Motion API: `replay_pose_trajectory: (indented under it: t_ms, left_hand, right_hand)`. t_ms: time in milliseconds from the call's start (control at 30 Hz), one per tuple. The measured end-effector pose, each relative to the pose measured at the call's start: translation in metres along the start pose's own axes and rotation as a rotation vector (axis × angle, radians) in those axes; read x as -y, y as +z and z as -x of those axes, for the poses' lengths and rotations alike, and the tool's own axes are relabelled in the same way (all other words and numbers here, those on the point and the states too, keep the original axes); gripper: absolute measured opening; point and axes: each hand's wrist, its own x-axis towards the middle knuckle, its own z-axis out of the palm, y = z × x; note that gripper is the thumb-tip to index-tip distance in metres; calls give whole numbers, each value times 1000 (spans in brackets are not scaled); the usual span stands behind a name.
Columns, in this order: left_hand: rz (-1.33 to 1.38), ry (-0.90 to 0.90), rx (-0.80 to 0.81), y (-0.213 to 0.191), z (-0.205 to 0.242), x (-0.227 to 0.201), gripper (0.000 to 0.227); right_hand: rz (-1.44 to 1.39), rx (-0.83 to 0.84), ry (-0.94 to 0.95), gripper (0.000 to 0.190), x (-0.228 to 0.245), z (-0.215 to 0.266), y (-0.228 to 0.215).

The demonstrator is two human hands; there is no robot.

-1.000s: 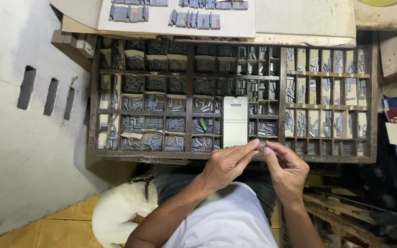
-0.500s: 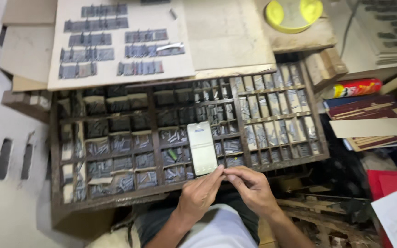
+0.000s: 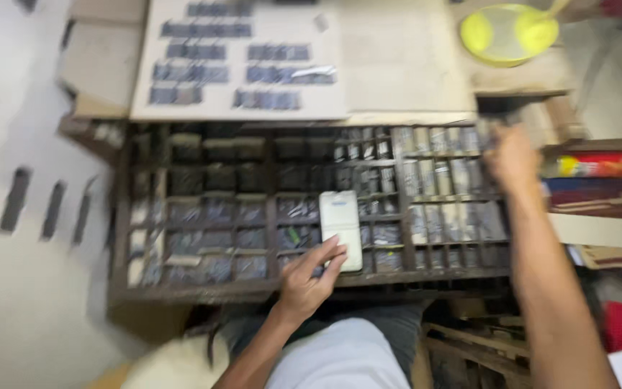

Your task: The person organizes small rectangular printing blocks on a white board and sorts them into a wooden tray with compartments. They also interact with a smartphone placed on the tray, tapping the screen while arranging the blocks.

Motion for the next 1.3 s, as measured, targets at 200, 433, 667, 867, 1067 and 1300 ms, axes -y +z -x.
replay_pose_trajectory:
  t_ms: [200,433,667,867,1067,1300]
  left_hand:
    - [20,-24,19,-3,-8,-9,45]
    - [64,-66,27,-4,-5,-8,46]
    - [42,-11,56,-14,0,0,24]
    - [-8,-99,65,-24,0,8,23]
    - [-57,-96,29,-22,-2,8,19]
    - [-98,-77,9,-19,-1,8,18]
  right_hand:
    - [-10,30,95,28,6,-10,-11]
    - [-39,47,130,34,10,-8,-11]
    - [-52,-59,66,45,7,6,-11]
    - [-325,-131,-85,27,25,54,-41]
    - [-426,185,135,24,27,114,-74]
    - [-336,63,290,20,-20,154,-55]
